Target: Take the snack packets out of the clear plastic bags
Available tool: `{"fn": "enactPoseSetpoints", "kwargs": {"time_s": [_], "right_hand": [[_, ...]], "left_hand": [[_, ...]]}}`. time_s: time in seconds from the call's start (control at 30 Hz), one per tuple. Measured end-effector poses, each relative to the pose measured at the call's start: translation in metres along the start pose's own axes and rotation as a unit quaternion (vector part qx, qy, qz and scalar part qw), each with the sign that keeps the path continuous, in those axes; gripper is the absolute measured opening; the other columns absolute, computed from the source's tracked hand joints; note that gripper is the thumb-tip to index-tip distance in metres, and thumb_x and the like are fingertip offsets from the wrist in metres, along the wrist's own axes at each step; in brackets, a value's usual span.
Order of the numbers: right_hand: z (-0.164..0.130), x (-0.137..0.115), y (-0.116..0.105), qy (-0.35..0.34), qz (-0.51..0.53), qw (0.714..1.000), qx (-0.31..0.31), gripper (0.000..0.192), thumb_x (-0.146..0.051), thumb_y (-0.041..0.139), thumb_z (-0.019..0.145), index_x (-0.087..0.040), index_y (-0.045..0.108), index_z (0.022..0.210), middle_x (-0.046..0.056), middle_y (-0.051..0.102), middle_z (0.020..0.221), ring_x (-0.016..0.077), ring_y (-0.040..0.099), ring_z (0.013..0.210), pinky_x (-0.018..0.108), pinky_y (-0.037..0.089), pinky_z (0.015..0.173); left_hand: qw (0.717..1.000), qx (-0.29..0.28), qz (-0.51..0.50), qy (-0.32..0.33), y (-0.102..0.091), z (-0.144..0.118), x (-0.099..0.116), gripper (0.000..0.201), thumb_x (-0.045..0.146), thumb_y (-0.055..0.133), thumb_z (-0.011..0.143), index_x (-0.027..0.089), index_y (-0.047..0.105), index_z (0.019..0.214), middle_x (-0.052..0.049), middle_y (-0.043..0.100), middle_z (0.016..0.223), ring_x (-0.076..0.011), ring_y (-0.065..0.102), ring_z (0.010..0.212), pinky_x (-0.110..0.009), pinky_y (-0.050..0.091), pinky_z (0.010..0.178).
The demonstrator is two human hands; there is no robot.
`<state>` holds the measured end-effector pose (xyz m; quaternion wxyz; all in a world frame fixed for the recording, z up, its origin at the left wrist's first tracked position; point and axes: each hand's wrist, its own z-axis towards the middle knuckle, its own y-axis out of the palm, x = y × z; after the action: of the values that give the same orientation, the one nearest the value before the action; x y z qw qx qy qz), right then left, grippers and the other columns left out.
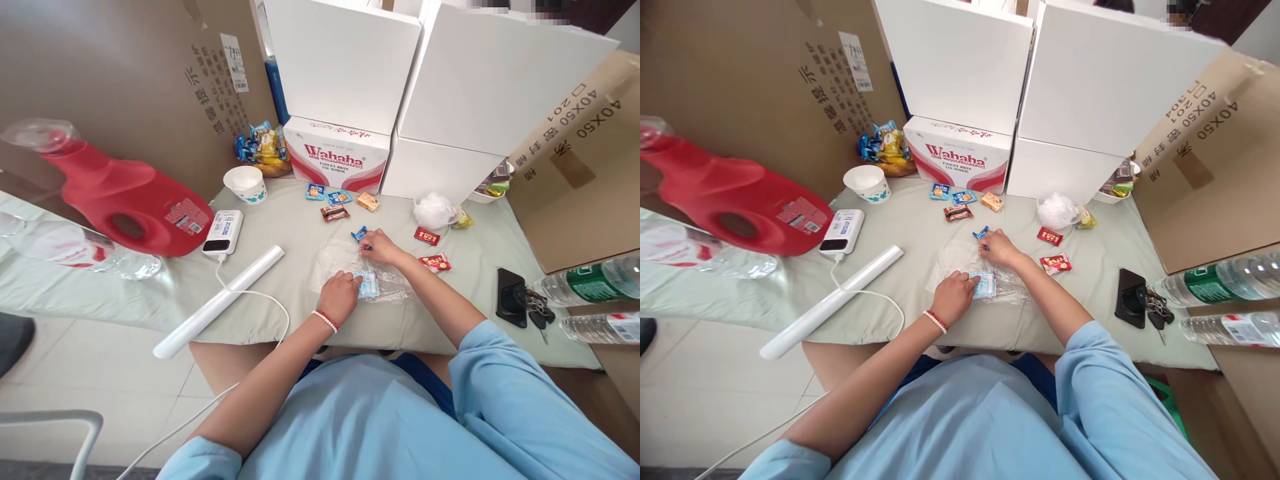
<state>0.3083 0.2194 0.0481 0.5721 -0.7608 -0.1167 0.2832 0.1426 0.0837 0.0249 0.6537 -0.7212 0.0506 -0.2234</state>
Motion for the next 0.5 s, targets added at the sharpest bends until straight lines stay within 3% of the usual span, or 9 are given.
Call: {"fn": "enactPoseSetpoints", "kwargs": {"time_s": [0.17,0.33,0.43,0.5], "right_hand": [[-0.045,-0.025,-0.009,-0.061,-0.008,0.998,0.023,0.017,-0.023,0.054,0.100,-0.018,0.071,0.099,0.007,0.068,0.100,0.0180,0.060,0.085,0.027,0.038,0.074],[-0.091,-0.052,0.034,-0.064,-0.033,0.997,0.015,0.024,-0.024,0.044,0.105,-0.021,0.068,0.111,0.007,0.067,0.103,0.0179,0.061,0.084,0.026,0.040,0.071],[-0.104,-0.055,0.060,-0.055,-0.013,0.998,0.017,0.031,-0.018,0.043,0.104,-0.023,0.066,0.126,0.007,0.066,0.107,0.0190,0.062,0.091,0.027,0.043,0.076],[-0.107,-0.056,0.068,-0.053,-0.014,0.998,0.006,0.039,-0.016,0.044,0.103,-0.027,0.063,0.135,0.006,0.065,0.109,0.0189,0.062,0.091,0.026,0.044,0.074]], "left_hand": [[0.999,0.022,-0.030,-0.010,0.007,0.001,-0.001,0.031,0.016,0.046,0.099,0.023,0.071,0.117,-0.010,0.068,0.091,-0.0267,0.061,0.096,-0.036,0.045,0.074],[0.993,0.065,-0.082,-0.053,0.020,-0.005,-0.009,0.026,0.023,0.047,0.100,0.022,0.072,0.092,-0.010,0.070,0.091,-0.0244,0.064,0.092,-0.036,0.048,0.078],[0.982,0.102,-0.135,-0.081,0.027,-0.013,-0.022,0.023,0.028,0.049,0.100,0.021,0.071,0.101,-0.009,0.073,0.100,-0.0233,0.067,0.097,-0.035,0.051,0.086],[0.955,0.156,-0.216,-0.129,0.030,-0.018,-0.038,0.022,0.029,0.050,0.097,0.021,0.070,0.103,-0.007,0.074,0.100,-0.0212,0.068,0.093,-0.034,0.052,0.087]]}}
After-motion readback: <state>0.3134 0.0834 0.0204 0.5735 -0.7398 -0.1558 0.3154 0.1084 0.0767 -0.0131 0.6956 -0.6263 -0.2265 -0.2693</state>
